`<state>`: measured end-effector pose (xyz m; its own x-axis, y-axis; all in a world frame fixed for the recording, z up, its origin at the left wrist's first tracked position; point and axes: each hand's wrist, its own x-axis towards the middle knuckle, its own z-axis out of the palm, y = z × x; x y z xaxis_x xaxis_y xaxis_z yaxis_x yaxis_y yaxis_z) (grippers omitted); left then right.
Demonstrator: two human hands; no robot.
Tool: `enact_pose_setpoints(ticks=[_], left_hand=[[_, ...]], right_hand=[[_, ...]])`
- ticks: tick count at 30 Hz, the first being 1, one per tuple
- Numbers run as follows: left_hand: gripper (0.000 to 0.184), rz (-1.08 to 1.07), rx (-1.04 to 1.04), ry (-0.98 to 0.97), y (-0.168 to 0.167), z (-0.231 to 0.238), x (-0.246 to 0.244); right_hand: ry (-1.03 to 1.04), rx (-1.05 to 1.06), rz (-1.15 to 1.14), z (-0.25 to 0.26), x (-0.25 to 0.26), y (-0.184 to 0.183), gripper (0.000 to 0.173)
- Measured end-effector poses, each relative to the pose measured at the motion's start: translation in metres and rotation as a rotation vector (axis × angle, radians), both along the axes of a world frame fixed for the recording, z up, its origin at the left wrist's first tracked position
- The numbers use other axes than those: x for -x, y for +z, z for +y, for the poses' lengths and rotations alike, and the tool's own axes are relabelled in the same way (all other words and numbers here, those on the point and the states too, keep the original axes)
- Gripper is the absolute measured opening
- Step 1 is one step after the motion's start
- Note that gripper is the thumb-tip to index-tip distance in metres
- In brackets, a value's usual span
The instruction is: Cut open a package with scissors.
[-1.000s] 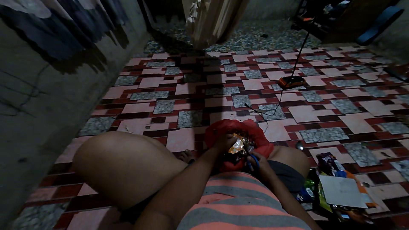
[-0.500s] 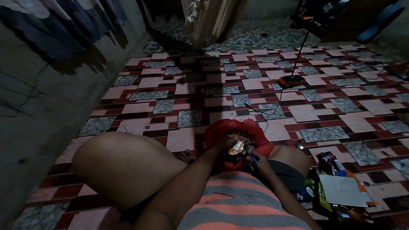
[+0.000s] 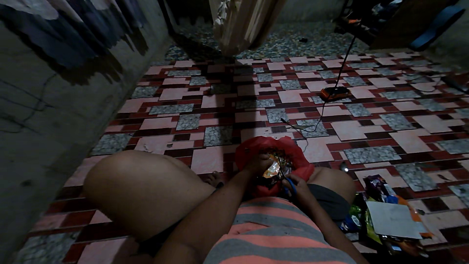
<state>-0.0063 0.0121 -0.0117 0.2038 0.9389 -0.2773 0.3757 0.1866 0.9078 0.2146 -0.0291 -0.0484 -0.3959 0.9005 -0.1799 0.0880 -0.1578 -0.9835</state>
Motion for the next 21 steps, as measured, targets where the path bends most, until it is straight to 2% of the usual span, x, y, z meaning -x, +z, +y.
enact_pose_setpoints(ticks=[12, 18, 21], left_hand=[[0.028, -0.029, 0.04, 0.017, -0.0024, 0.0019, 0.0003], [0.029, -0.028, 0.05, 0.031, -0.0025, 0.001, -0.0012], [0.03, -0.015, 0.027, 0.03, -0.0013, 0.001, 0.0007]], right_hand=[[-0.042, -0.086, -0.044, -0.0012, 0.0008, -0.0045, 0.015], [-0.038, -0.007, -0.038, 0.0011, 0.0023, -0.0024, 0.027], [0.005, 0.031, -0.019, 0.0005, 0.0018, 0.0006, 0.027]])
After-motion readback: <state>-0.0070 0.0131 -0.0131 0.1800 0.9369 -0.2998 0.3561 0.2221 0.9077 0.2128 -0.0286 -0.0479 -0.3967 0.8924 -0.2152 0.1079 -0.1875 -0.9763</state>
